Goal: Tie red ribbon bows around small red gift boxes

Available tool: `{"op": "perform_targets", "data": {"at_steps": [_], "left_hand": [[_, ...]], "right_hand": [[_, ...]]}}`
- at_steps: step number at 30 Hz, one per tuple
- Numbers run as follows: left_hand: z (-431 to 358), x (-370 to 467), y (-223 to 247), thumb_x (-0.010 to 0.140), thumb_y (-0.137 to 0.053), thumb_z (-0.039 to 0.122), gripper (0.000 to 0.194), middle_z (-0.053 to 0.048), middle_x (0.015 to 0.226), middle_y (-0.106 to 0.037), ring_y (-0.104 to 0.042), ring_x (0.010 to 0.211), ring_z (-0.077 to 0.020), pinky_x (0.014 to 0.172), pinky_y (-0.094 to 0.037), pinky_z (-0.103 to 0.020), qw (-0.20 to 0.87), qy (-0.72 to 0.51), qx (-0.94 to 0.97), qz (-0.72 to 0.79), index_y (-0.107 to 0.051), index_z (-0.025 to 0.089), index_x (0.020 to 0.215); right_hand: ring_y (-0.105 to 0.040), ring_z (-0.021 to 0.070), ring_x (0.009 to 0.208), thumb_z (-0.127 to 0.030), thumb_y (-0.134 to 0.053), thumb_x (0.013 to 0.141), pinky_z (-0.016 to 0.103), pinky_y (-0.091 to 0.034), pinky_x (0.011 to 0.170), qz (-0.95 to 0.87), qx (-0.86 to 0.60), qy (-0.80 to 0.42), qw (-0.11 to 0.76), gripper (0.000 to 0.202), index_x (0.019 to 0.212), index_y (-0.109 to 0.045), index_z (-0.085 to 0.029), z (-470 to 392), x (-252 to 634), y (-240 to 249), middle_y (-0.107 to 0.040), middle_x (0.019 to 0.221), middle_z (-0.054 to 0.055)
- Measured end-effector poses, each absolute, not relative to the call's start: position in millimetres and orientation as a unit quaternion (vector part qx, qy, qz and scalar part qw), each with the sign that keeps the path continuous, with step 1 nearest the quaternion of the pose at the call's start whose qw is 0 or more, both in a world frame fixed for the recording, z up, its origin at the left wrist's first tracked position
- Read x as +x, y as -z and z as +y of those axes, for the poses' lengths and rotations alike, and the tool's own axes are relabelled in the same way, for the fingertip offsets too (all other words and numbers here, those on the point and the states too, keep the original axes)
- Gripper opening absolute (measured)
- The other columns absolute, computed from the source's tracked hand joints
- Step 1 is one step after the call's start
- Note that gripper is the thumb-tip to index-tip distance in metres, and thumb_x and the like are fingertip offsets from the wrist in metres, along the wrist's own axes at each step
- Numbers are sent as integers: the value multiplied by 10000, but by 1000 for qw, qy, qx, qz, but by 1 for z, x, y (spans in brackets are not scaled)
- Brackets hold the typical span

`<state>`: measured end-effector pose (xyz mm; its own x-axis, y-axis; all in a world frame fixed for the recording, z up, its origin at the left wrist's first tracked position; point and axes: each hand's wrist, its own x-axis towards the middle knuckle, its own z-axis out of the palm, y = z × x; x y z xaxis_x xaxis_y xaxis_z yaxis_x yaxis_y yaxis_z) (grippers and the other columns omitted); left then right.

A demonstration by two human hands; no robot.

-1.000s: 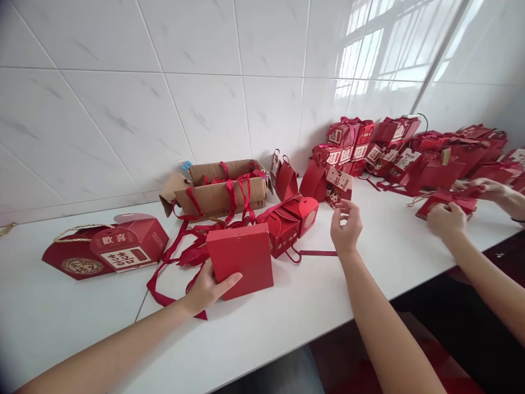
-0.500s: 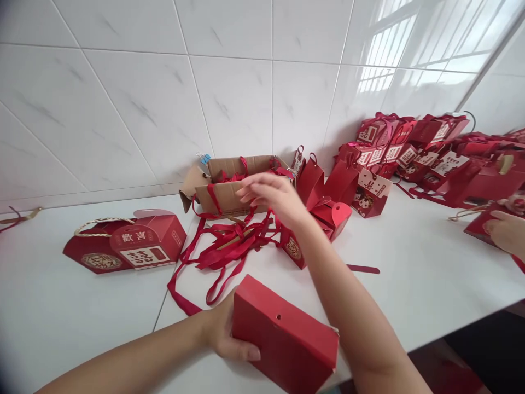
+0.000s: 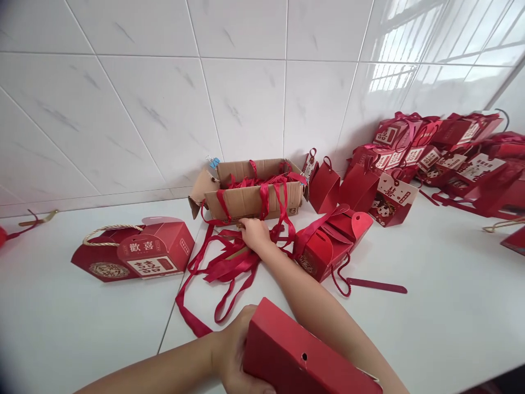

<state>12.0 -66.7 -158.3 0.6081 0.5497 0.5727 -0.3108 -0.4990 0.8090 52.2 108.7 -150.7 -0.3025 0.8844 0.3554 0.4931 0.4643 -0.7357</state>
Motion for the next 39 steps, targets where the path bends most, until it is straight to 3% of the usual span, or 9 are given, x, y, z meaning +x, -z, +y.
{"op": "perform_targets", "data": {"at_steps": [8, 13, 16, 19, 22, 25, 27, 30, 39], "left_hand": [[-58, -6, 155, 601, -729, 366, 579, -82, 878, -662, -639, 734, -210, 669, -542, -287, 464, -426, 761, 156, -551, 157, 1111], [-48, -16, 153, 662, -703, 315, 495, -75, 891, -648, -629, 758, -211, 674, -537, -309, 412, -449, 761, 222, -527, 163, 1099], [-43, -16, 157, 745, -670, 294, 527, -105, 1041, -621, -624, 896, -232, 751, -544, -347, 399, -470, 722, 313, -428, 192, 1202], [-39, -14, 151, 733, -706, 326, 773, -153, 1330, -451, -507, 1182, -285, 936, -481, -448, 329, -538, 693, 351, -225, 258, 1334], [-39, -13, 111, 784, -640, 378, 633, -115, 1428, -307, -320, 1344, -279, 1085, -331, -506, 162, -655, 672, 305, -298, 298, 1311], [-50, -13, 41, 869, -544, 301, 141, -62, 1190, -514, -417, 1255, -240, 1105, -317, -469, 65, -681, 671, 285, -569, 253, 999], [-61, -10, -5, 932, -439, 276, 201, -44, 950, -618, -569, 1054, -215, 1000, -434, -441, 112, -619, 727, 274, -611, 230, 838], [-79, 2, -44, 914, -497, 308, 160, -54, 889, -644, -620, 920, -216, 810, -534, -403, 130, -599, 738, 284, -629, 222, 885], [-92, 35, -40, 841, -598, 159, 99, -26, 860, -609, -608, 810, -141, 721, -544, -279, 83, -615, 741, 258, -550, 183, 925]], "right_hand": [[-697, 176, 833, -230, -598, 807, 319, -574, 769, -729, -365, -315, 487, 171, 936, -705, -195, 83, 84, 79, -737, 914, 54], [-694, 169, 811, -229, -695, 756, 326, -584, 739, -634, -256, -315, 658, 166, 916, -720, -191, 31, 144, 7, -735, 892, 33], [-689, 165, 794, -178, -717, 750, 326, -587, 720, -570, -243, -232, 749, 153, 896, -732, -221, 0, 167, -13, -728, 846, 10], [-681, 176, 834, -116, -702, 759, 365, -575, 788, -547, -212, -123, 800, 202, 866, -741, -283, -19, 174, -21, -714, 839, -16], [-674, 178, 829, -89, -686, 765, 379, -574, 767, -563, -178, -73, 803, 258, 864, -737, -322, -26, 175, -24, -702, 842, -25], [-670, 168, 784, -84, -692, 753, 358, -585, 695, -592, -153, -61, 789, 252, 870, -737, -303, -31, 176, -26, -696, 835, -10], [-672, 169, 778, -100, -690, 758, 348, -592, 667, -614, -150, -68, 772, 239, 879, -736, -302, -37, 177, -27, -695, 851, -3], [-677, 166, 767, -114, -681, 769, 325, -599, 630, -642, -146, -87, 747, 253, 904, -733, -322, -47, 179, -28, -700, 860, -7], [-696, 194, 838, -67, -666, 757, 341, -616, 676, -687, -113, -92, 712, 346, 959, -725, -341, -62, 175, -28, -721, 947, 1]]}}
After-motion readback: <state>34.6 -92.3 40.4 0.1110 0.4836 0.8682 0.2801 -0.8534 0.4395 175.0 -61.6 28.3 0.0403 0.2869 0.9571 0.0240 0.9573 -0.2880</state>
